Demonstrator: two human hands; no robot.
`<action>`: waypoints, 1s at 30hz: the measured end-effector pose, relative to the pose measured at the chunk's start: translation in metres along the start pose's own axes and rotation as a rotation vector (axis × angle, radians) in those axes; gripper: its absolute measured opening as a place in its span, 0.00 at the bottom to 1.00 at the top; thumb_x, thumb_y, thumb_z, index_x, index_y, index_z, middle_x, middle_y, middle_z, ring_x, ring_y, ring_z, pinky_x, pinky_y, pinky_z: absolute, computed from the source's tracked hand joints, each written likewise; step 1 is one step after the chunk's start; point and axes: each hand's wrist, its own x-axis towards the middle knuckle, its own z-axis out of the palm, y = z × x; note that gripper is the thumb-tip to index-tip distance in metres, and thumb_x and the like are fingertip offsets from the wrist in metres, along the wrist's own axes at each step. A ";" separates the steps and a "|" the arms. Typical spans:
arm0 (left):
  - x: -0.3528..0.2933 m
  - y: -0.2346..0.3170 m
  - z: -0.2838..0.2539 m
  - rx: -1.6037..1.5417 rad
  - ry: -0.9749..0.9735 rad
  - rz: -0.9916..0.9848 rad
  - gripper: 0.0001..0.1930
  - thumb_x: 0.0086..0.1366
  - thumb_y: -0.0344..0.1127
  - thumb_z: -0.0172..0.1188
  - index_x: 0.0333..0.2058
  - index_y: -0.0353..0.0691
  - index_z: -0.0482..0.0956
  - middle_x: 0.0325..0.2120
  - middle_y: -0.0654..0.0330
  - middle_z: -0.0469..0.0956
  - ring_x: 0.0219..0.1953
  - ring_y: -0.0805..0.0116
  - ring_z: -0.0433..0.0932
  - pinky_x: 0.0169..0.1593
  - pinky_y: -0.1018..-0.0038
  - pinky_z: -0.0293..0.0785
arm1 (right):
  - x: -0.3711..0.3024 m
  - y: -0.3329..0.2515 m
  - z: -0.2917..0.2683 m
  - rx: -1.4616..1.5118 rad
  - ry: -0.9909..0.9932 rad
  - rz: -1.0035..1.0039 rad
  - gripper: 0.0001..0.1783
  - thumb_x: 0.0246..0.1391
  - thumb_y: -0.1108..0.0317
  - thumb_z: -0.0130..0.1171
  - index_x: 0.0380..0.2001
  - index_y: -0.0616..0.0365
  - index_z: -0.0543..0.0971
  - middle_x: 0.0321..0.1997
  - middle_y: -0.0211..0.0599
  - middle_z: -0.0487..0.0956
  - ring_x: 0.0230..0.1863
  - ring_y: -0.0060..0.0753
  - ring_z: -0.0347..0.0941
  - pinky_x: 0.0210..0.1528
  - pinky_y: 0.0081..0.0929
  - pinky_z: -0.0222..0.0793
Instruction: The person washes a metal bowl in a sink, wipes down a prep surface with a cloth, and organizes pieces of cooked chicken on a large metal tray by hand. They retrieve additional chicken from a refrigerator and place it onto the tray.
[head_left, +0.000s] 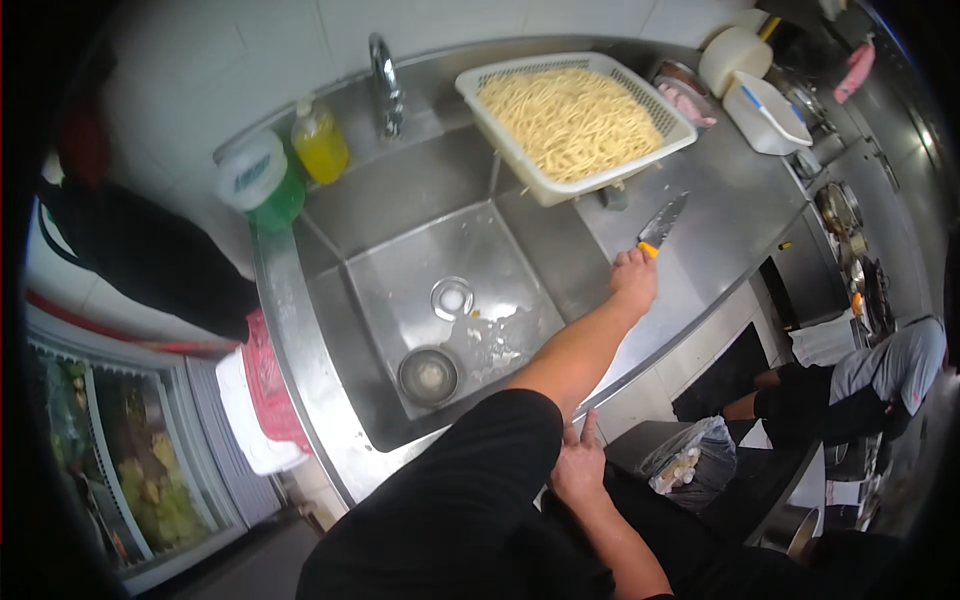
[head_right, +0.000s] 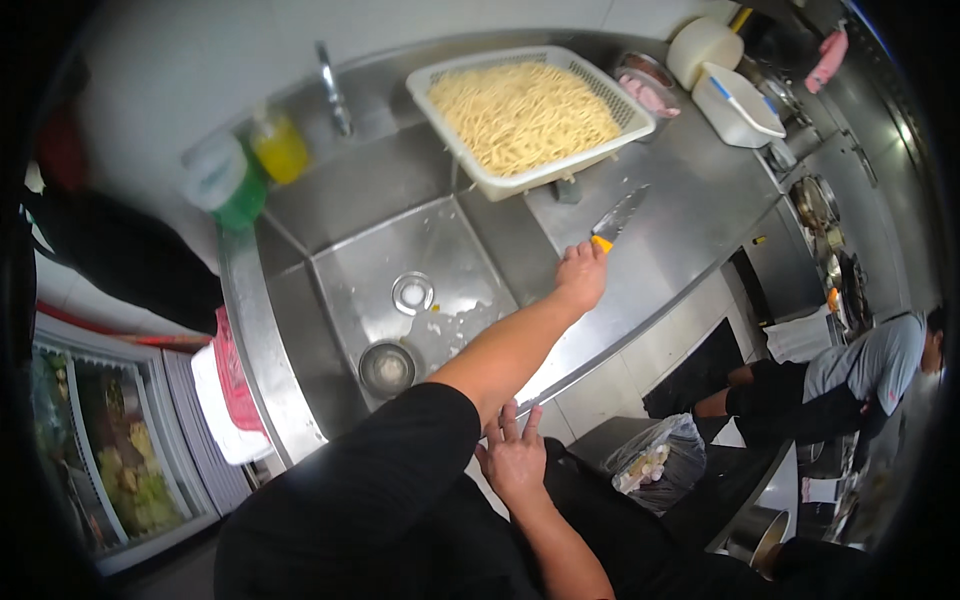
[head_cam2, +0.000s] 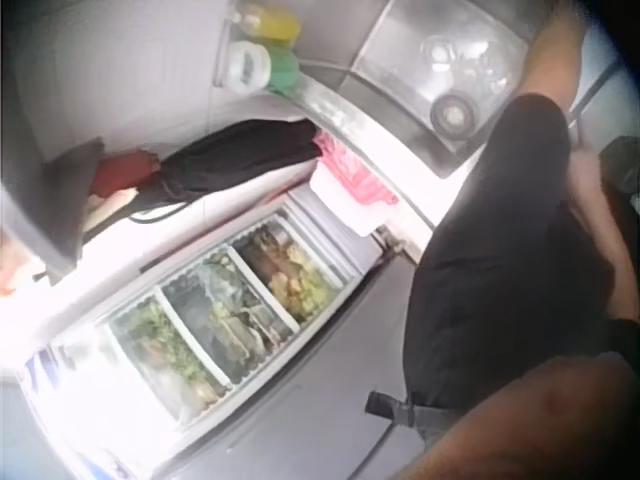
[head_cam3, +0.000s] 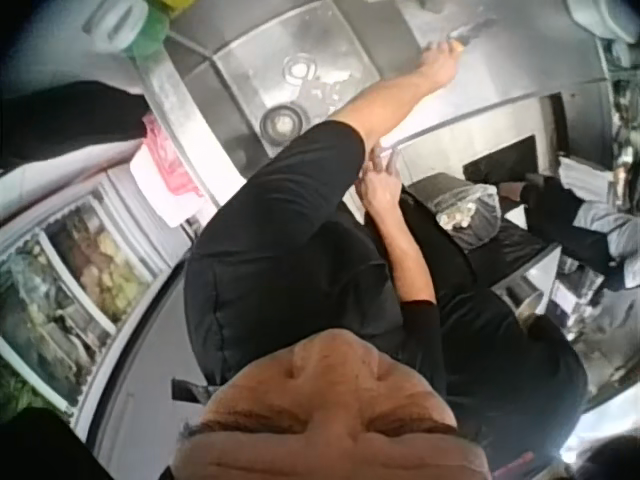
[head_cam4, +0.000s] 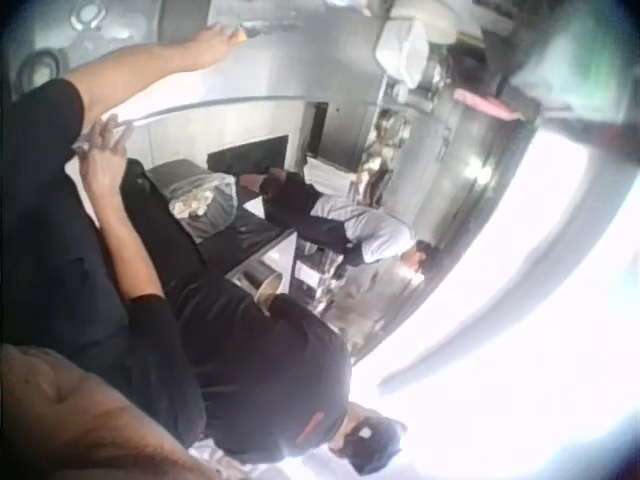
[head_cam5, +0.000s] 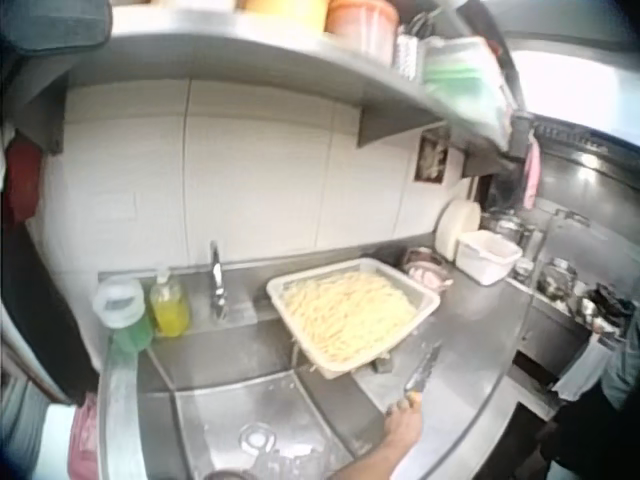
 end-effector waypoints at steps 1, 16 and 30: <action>-0.001 -0.003 -0.007 -0.082 -0.090 -0.086 0.21 0.66 0.38 0.53 0.55 0.35 0.69 0.52 0.51 0.70 0.55 0.48 0.71 0.51 0.55 0.73 | 0.003 -0.001 -0.002 0.031 0.023 0.014 0.38 0.45 0.46 0.67 0.57 0.52 0.72 0.64 0.50 0.67 0.61 0.81 0.61 0.45 0.51 0.76; -0.238 -0.275 -0.320 0.317 -0.543 -0.165 0.21 0.60 0.34 0.60 0.53 0.43 0.72 0.42 0.49 0.75 0.42 0.49 0.80 0.44 0.58 0.77 | 0.222 -0.049 -0.125 0.706 -0.244 -0.263 0.19 0.53 0.62 0.67 0.45 0.62 0.80 0.34 0.38 0.81 0.35 0.28 0.79 0.38 0.26 0.74; -0.184 -0.326 -0.310 0.202 -0.369 -0.316 0.14 0.65 0.40 0.54 0.44 0.40 0.81 0.37 0.52 0.83 0.42 0.54 0.82 0.42 0.60 0.78 | 0.494 -0.168 -0.098 0.590 -0.212 -0.312 0.45 0.57 0.43 0.58 0.67 0.62 0.58 0.65 0.45 0.69 0.60 0.43 0.70 0.58 0.37 0.69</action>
